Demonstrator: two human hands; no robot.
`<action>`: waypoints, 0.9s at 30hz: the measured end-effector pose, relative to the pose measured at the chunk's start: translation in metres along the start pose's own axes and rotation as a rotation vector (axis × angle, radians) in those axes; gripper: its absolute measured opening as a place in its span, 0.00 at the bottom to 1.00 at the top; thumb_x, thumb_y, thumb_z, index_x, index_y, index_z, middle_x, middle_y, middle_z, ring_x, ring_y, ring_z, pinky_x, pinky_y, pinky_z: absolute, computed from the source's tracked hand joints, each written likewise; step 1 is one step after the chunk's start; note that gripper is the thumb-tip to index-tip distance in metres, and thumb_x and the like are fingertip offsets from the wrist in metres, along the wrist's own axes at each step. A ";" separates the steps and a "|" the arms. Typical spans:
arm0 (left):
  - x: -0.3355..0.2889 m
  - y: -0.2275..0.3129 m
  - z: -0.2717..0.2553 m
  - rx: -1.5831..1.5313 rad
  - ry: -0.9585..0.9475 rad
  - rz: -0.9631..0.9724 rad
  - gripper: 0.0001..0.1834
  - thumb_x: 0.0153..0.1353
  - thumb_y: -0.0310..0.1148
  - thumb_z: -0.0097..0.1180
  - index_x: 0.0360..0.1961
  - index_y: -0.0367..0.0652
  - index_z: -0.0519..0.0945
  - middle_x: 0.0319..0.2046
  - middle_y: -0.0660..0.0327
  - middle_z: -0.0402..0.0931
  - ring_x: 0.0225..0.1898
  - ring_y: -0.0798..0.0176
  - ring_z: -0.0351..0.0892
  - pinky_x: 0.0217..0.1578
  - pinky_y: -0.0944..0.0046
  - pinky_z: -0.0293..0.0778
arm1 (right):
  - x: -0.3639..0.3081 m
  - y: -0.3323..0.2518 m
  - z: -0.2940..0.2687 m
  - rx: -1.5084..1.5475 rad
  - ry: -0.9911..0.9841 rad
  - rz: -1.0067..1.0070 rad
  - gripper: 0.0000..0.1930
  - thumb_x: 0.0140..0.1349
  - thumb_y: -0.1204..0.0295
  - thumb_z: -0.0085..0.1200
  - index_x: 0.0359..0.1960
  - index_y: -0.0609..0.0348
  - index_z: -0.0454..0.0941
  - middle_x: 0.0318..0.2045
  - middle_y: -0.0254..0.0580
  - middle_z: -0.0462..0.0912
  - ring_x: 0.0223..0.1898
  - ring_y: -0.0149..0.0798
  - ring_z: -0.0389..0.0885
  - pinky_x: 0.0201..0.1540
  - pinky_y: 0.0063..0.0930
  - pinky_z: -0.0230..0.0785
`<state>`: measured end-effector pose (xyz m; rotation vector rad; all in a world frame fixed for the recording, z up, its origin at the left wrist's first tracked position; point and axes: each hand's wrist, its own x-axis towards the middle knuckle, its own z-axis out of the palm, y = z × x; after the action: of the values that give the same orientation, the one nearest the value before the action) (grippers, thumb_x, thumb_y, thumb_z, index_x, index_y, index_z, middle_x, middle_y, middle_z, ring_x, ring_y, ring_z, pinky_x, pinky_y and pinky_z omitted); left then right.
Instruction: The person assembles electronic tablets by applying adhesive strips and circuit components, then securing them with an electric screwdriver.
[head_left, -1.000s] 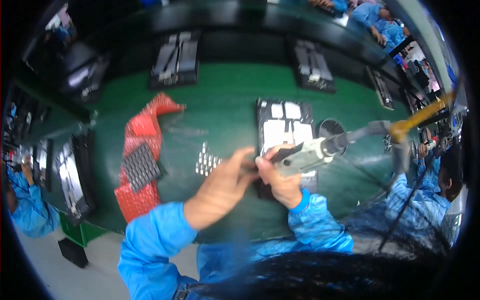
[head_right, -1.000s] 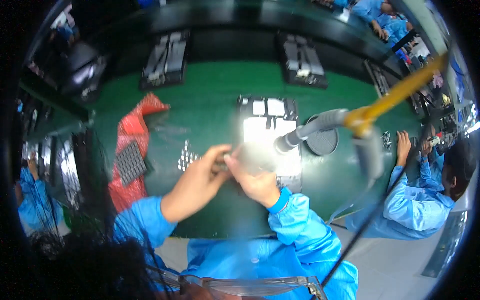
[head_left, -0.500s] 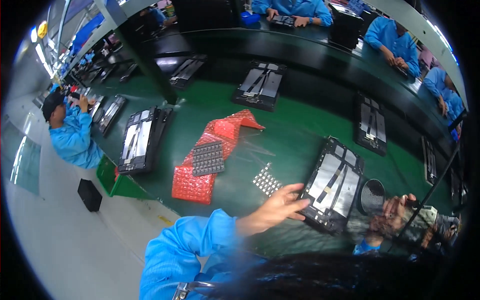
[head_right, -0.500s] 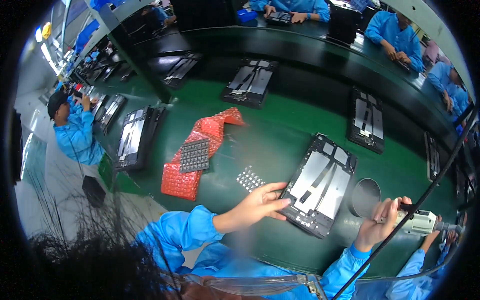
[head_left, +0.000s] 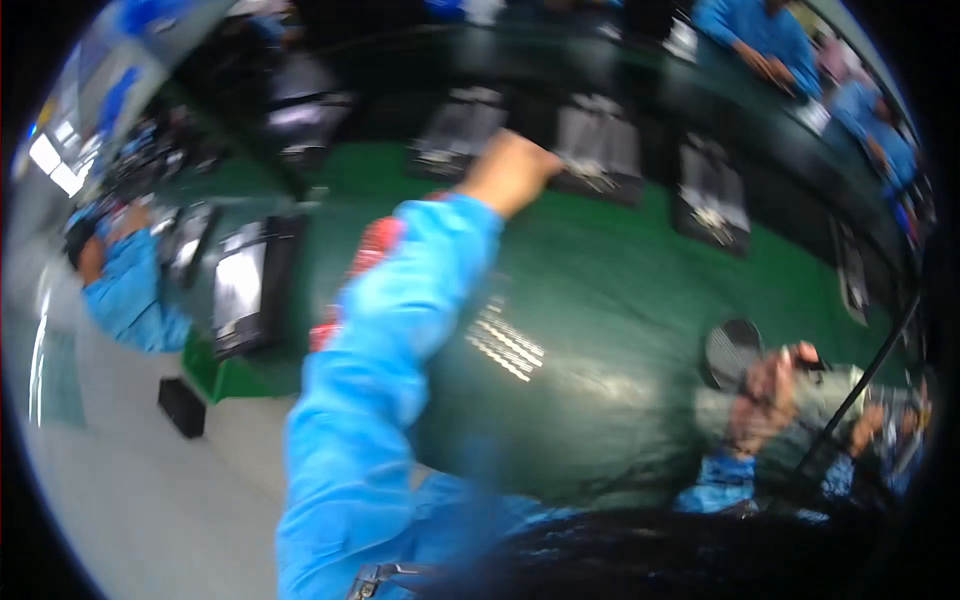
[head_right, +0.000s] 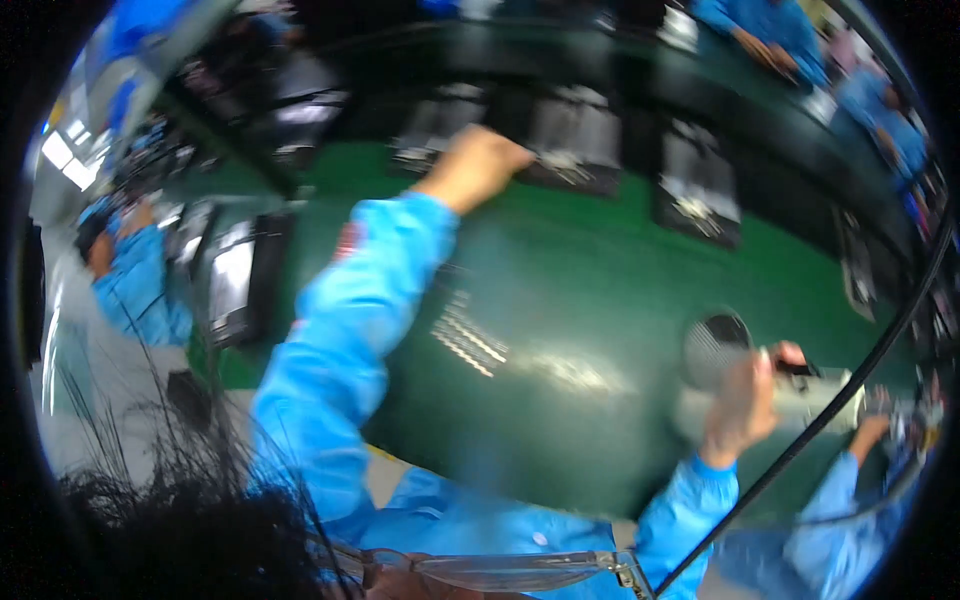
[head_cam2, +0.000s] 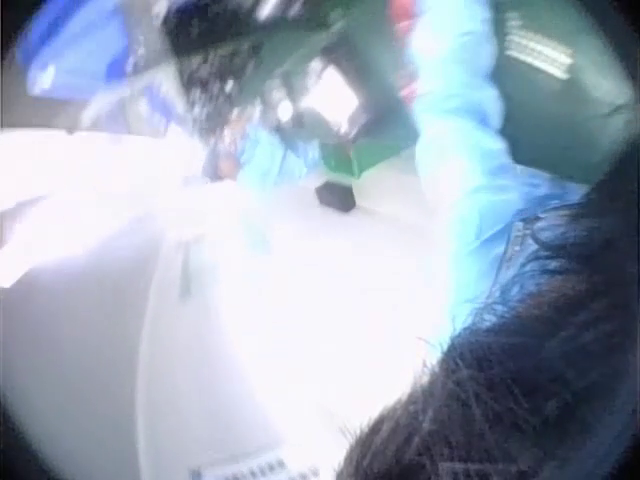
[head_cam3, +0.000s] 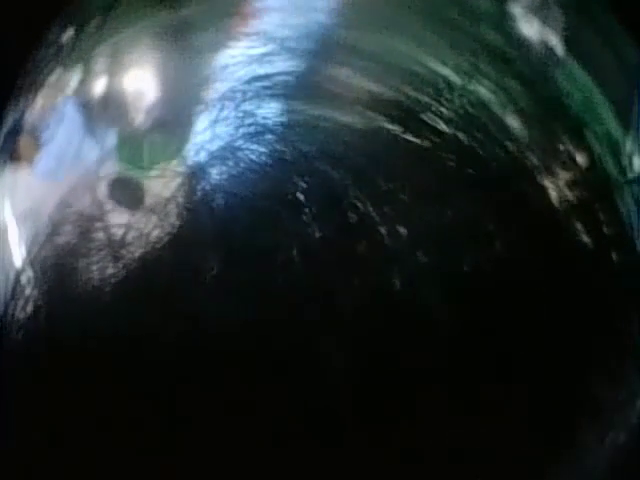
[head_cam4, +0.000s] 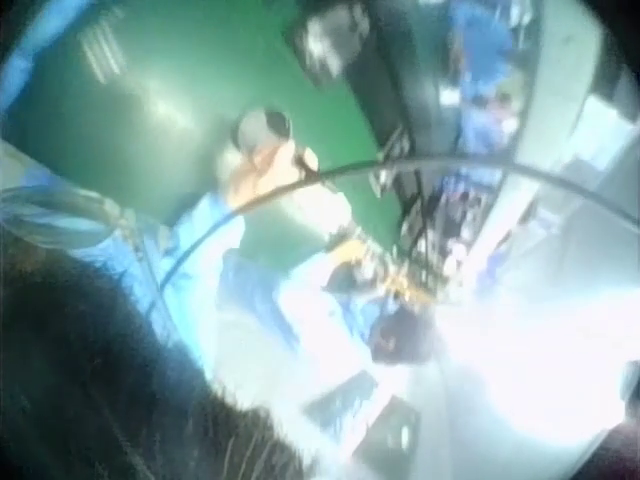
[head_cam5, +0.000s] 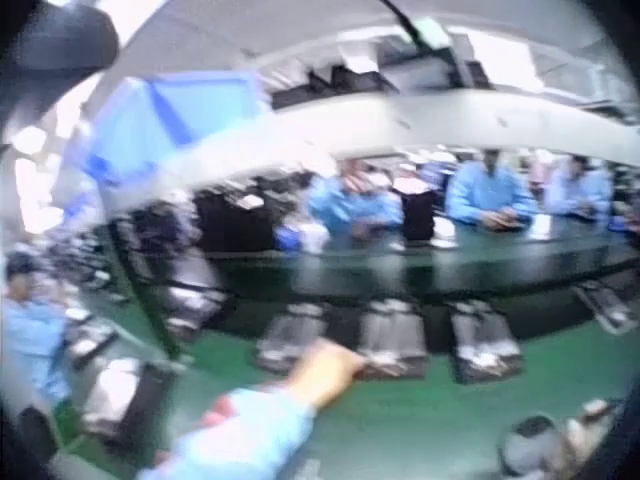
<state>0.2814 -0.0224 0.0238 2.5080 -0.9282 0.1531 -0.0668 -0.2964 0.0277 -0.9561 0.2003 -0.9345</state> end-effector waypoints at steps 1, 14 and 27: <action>-0.018 0.016 -0.038 -0.105 0.137 -0.088 0.22 0.56 0.41 0.65 0.44 0.34 0.84 0.42 0.44 0.82 0.45 0.47 0.82 0.47 0.54 0.76 | 0.006 -0.001 -0.018 0.019 -0.094 -0.002 0.21 0.65 0.79 0.51 0.58 0.46 0.65 0.31 0.29 0.72 0.20 0.21 0.62 0.20 0.16 0.54; -0.076 -0.193 -0.056 -0.249 0.109 -0.201 0.31 0.62 0.30 0.62 0.66 0.38 0.68 0.62 0.55 0.71 0.61 0.59 0.70 0.63 0.65 0.60 | 0.027 0.008 -0.009 -0.128 -0.026 -0.032 0.16 0.57 0.82 0.56 0.47 0.62 0.69 0.20 0.35 0.70 0.13 0.26 0.62 0.15 0.23 0.54; -0.113 -0.123 -0.092 -1.474 0.434 -0.537 0.18 0.70 0.24 0.48 0.56 0.22 0.70 0.57 0.43 0.72 0.60 0.55 0.73 0.67 0.51 0.66 | 0.023 0.021 -0.013 -0.319 -0.127 0.059 0.14 0.59 0.84 0.53 0.45 0.60 0.68 0.22 0.35 0.67 0.13 0.26 0.62 0.15 0.22 0.54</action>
<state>0.2785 0.1679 0.0299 1.1530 -0.0104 -0.1318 -0.0471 -0.3161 0.0092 -1.2930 0.2731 -0.7974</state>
